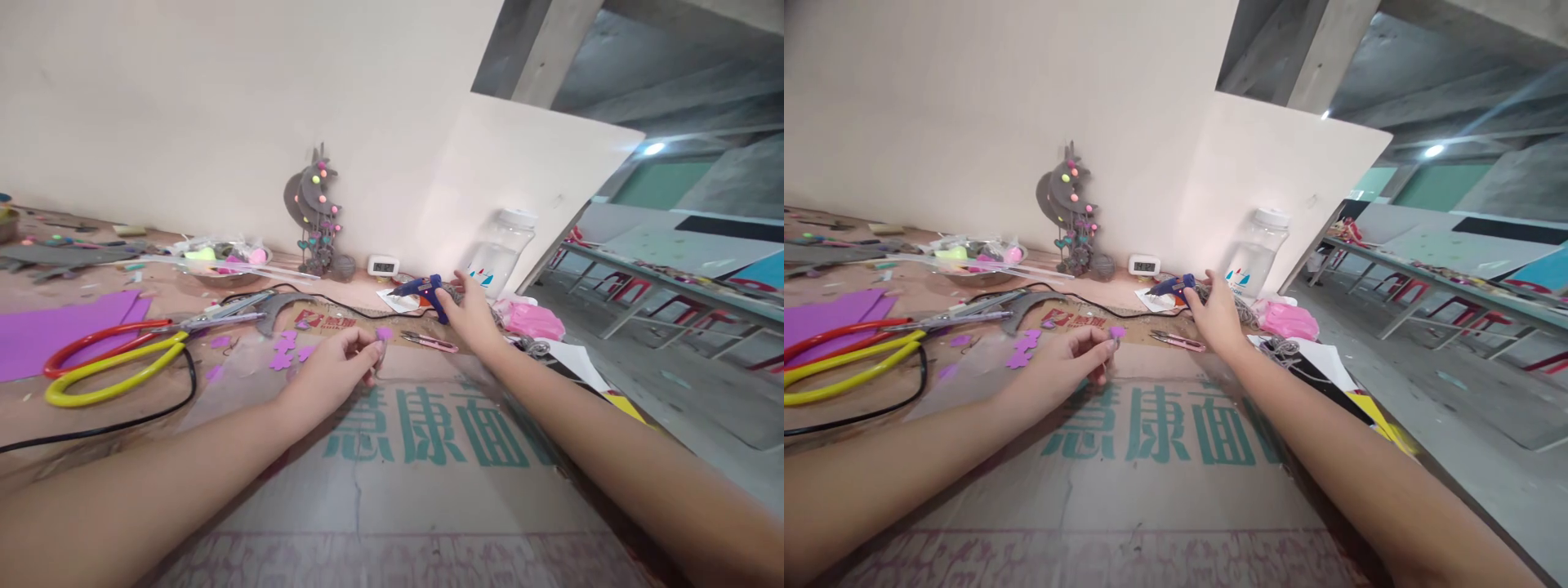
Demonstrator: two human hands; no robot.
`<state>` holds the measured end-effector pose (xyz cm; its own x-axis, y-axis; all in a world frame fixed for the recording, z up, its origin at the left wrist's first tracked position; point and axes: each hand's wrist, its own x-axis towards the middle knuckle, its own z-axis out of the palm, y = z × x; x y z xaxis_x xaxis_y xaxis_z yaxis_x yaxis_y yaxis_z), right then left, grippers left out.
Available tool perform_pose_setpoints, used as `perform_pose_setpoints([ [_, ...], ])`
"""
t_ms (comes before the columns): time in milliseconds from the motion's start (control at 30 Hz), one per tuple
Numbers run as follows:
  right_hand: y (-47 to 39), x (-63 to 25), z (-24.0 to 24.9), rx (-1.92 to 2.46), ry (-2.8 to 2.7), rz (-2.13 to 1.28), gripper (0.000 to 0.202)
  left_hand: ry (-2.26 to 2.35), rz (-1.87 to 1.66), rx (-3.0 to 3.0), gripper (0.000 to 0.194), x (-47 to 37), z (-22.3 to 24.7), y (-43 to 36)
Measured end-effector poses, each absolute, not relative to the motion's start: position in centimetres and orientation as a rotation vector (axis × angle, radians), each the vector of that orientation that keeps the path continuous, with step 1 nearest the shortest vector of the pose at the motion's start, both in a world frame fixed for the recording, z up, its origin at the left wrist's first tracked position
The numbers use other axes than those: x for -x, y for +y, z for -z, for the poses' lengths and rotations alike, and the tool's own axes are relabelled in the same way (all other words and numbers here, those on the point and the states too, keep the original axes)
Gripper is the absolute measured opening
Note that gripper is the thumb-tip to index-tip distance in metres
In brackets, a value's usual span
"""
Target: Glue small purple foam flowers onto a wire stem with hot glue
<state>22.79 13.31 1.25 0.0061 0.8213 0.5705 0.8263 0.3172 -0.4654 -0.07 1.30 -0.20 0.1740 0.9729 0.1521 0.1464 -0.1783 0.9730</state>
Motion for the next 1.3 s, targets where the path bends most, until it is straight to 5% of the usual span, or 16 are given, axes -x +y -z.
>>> perform_pose_setpoints([
  [133,7.6,-21.3,-2.3,1.275,-1.911,-0.194,0.031,1.222,-1.176,-1.645,0.021,0.1,0.0,1.1],
  [300,1.8,-18.0,-2.8,1.185,-1.811,-1.078,0.035,1.249,-1.167,-1.736,0.019,0.1,0.0,1.0],
  [533,-0.7,-16.3,-1.1,0.945,-1.406,-1.680,0.035,1.323,-1.160,-1.974,0.015,-0.2,-0.5,0.3],
  [867,1.4,-18.1,-1.0,1.150,-1.689,-1.116,0.019,1.268,-1.096,-1.961,0.022,0.1,-0.5,0.1],
  [1300,0.8,-17.3,-0.7,1.111,-1.664,-1.239,0.019,1.186,-1.060,-1.845,0.024,0.1,-0.2,0.4],
])
